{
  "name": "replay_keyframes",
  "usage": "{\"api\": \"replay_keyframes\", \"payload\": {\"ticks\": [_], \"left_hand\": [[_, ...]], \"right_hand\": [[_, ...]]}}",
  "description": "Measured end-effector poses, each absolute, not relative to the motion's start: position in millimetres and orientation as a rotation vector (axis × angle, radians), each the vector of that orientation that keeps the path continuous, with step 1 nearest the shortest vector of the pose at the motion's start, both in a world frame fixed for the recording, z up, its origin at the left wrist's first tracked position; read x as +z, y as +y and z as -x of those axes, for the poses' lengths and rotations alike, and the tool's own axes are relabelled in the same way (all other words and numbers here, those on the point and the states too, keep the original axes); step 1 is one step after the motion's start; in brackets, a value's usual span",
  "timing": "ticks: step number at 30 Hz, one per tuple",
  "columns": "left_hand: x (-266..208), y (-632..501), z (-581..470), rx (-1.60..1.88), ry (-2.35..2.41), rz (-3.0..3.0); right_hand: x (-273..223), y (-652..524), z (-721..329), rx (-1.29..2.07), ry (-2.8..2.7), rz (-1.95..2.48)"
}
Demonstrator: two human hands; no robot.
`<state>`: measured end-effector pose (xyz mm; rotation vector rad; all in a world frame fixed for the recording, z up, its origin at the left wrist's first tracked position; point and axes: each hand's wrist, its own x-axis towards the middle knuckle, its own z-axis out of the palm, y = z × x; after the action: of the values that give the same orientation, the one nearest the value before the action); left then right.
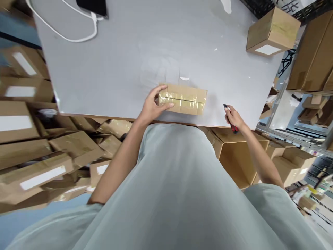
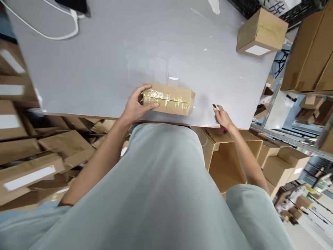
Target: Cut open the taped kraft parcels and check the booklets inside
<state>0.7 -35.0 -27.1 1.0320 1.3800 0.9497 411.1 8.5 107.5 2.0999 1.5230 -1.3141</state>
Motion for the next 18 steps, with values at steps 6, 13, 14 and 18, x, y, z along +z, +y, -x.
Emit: {"api": "replay_keyframes", "payload": {"ticks": [6,13,14,18], "left_hand": [[-28,-45,57,0.811,1.522,-0.979],[-39,-42,40,0.718,1.448,-0.971],[-44,-40,26,0.709,1.415,-0.976],[-60,-32,-38,0.67,1.331,-0.963]], "right_hand": [[47,-17,-316,-1.993,1.226,-2.456],[83,-19,-279,-1.916,1.538,-2.512],[90,-16,-283,-1.832,1.61,-2.542],[113,-4,-304,-1.431,1.862,-2.464]]}}
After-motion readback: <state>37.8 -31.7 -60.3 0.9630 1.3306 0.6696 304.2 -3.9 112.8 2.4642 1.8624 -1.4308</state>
